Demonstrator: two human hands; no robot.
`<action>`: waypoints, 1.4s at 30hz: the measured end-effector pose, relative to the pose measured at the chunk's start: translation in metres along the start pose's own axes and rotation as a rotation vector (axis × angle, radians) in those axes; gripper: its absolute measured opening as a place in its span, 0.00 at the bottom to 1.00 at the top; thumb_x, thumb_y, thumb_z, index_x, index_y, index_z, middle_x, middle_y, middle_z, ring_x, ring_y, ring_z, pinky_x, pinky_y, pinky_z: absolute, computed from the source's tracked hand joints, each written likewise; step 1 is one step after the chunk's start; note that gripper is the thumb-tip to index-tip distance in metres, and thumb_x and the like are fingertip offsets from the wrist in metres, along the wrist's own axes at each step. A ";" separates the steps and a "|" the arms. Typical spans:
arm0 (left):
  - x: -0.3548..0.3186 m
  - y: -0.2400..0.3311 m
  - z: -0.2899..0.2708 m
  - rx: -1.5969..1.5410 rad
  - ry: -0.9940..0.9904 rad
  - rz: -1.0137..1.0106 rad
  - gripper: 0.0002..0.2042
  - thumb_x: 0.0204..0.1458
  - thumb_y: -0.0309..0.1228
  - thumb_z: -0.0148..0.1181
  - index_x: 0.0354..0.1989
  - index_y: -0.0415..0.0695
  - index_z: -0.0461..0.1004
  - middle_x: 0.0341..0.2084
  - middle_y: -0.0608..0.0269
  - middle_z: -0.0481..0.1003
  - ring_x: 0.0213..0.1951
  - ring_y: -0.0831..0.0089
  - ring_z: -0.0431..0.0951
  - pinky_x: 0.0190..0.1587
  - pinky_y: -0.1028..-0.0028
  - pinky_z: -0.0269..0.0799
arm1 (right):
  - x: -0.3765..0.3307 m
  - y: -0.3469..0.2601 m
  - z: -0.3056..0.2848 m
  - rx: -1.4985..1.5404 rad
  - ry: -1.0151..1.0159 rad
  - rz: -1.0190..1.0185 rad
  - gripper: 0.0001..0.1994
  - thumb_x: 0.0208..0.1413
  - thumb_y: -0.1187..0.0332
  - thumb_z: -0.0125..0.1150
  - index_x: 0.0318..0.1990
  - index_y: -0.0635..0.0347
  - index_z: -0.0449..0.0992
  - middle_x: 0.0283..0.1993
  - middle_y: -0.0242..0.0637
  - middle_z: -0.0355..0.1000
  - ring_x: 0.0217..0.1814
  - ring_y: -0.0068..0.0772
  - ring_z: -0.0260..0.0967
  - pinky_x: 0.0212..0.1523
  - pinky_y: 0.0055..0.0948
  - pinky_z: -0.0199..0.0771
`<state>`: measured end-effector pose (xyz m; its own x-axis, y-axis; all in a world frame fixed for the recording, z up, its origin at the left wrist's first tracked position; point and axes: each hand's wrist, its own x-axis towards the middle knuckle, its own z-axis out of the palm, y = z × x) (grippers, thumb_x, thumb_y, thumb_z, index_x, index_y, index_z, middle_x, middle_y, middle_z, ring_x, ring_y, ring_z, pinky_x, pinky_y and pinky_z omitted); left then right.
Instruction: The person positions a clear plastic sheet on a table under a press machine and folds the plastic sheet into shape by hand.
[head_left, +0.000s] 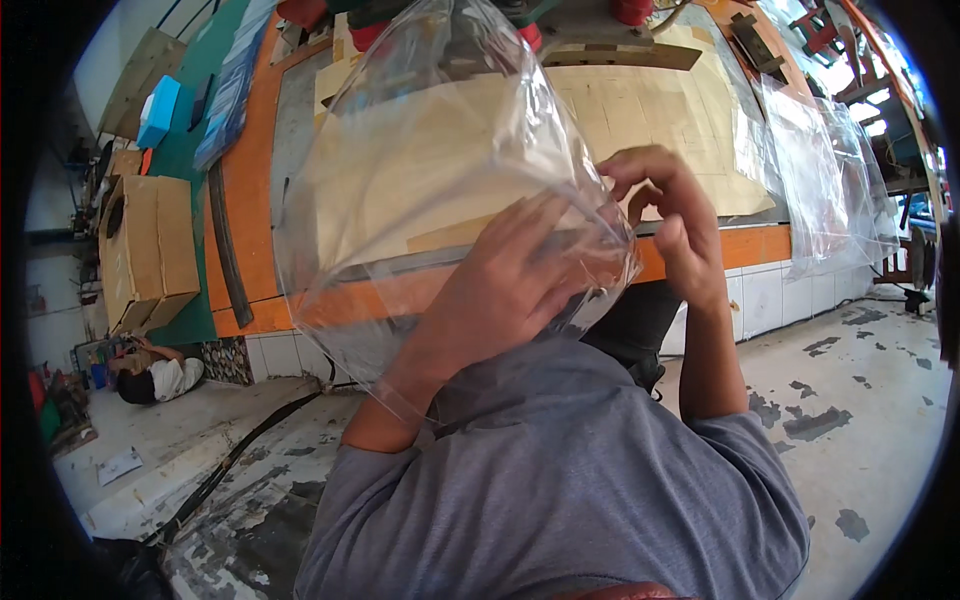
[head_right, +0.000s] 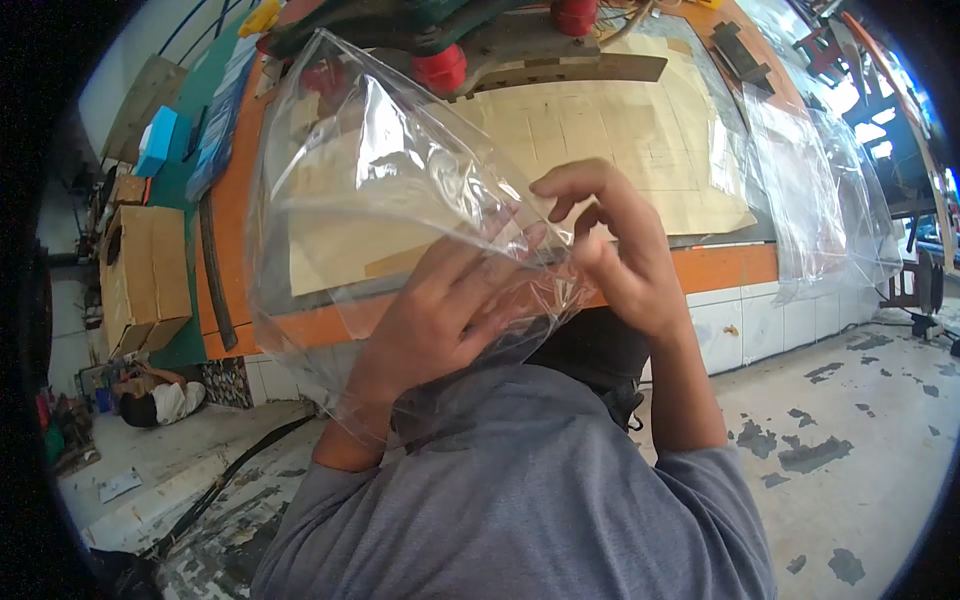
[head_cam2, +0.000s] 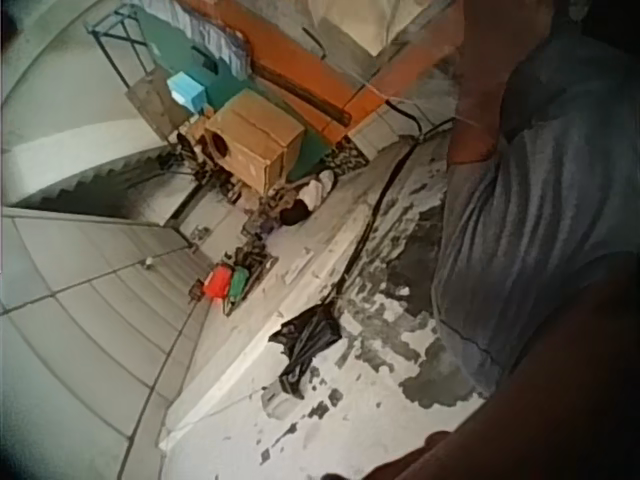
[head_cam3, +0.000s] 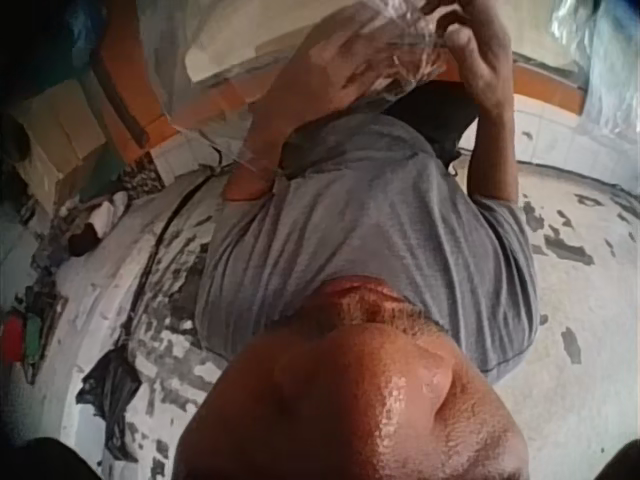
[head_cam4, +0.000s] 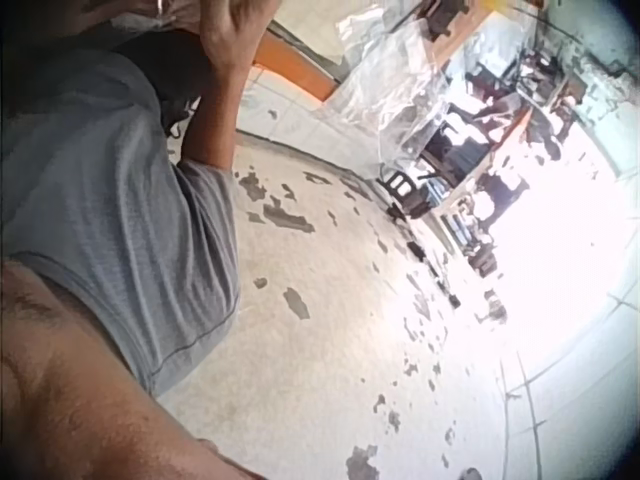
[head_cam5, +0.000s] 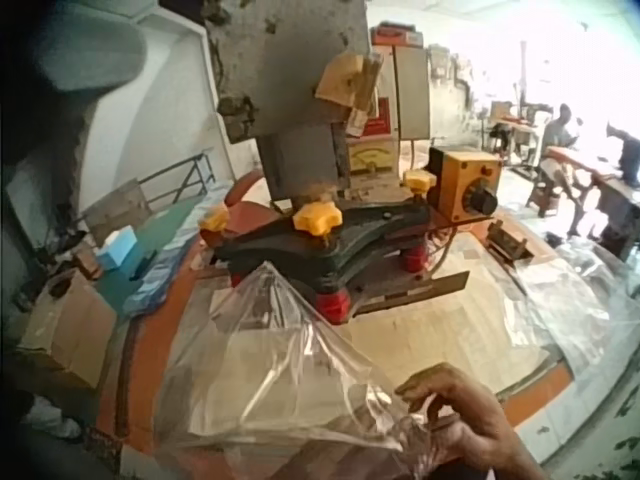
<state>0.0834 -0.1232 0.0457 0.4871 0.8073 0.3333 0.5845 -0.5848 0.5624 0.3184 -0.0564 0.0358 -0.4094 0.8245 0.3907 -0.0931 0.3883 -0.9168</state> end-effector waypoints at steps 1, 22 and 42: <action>0.005 0.002 -0.003 0.005 0.004 0.000 0.30 0.54 0.28 0.69 0.68 0.47 0.73 0.67 0.46 0.70 0.67 0.46 0.71 0.69 0.52 0.67 | -0.004 0.000 -0.001 -0.051 -0.035 -0.043 0.27 0.61 0.48 0.70 0.54 0.64 0.77 0.56 0.41 0.75 0.50 0.31 0.74 0.43 0.28 0.74; -0.013 -0.051 -0.089 0.172 0.507 -0.052 0.30 0.58 0.26 0.65 0.70 0.38 0.69 0.66 0.46 0.73 0.69 0.51 0.71 0.71 0.55 0.64 | -0.031 -0.024 -0.028 -0.616 0.211 -0.215 0.07 0.50 0.80 0.70 0.35 0.66 0.77 0.34 0.43 0.74 0.35 0.38 0.74 0.36 0.32 0.73; -0.037 -0.063 -0.063 -0.627 0.898 -0.330 0.23 0.70 0.43 0.50 0.60 0.34 0.71 0.41 0.60 0.78 0.32 0.82 0.70 0.34 0.82 0.60 | -0.043 -0.012 -0.061 -0.528 0.498 -0.388 0.13 0.71 0.63 0.61 0.36 0.62 0.72 0.27 0.35 0.69 0.32 0.27 0.62 0.31 0.24 0.61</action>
<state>-0.0129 -0.1111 0.0455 -0.4174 0.8265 0.3776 0.0480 -0.3949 0.9175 0.3927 -0.0708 0.0353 0.0266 0.6297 0.7764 0.3448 0.7232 -0.5984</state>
